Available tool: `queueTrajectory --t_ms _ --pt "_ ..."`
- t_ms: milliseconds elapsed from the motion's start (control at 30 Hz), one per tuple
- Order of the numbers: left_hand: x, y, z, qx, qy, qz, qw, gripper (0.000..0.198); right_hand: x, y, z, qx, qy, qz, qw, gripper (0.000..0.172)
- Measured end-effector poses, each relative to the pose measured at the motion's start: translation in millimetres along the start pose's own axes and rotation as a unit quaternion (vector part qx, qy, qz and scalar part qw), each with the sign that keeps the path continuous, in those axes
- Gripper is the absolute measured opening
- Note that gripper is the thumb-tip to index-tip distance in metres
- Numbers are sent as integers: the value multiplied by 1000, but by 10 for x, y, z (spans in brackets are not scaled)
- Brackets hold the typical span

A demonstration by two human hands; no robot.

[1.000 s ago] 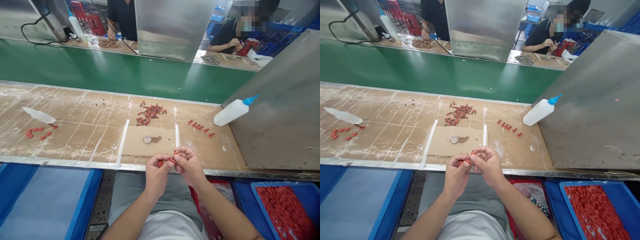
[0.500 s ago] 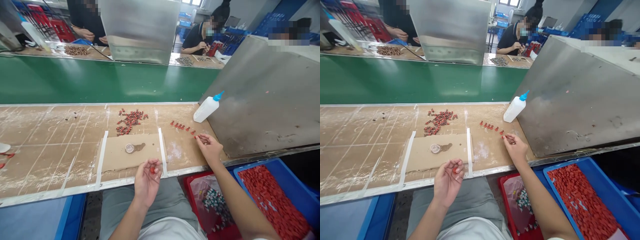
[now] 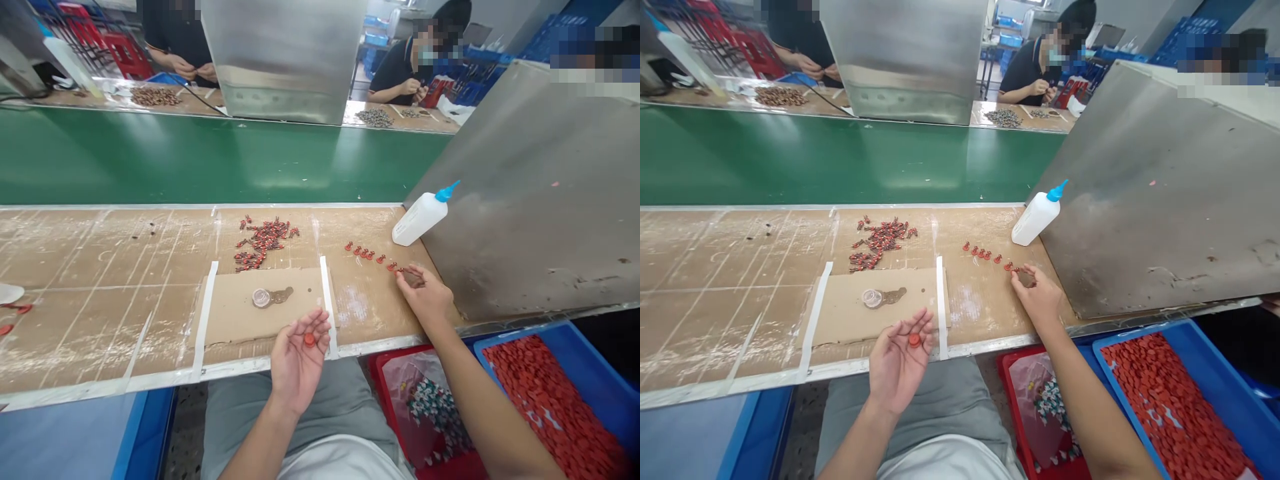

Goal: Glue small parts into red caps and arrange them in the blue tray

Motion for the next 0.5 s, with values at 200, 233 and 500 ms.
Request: queueTrajectory --t_ms 200,233,500 --pt "34 -153 -11 30 20 80 996 47 451 504 707 -147 129 -23 980 22" --pt "45 -167 -4 34 25 95 995 49 558 540 902 -192 184 42 963 25" --pt "157 -147 40 15 17 132 991 53 1032 340 1755 -275 343 208 874 31"
Point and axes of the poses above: each hand's wrist, its own x-axis away from the middle knuckle, its own y-axis out of the back of the hand, z = x × y, the point moved 3 cm from there along -x, towards the middle knuckle, and after that the axes turned 5 degrees about z, right-handed, at the moved point
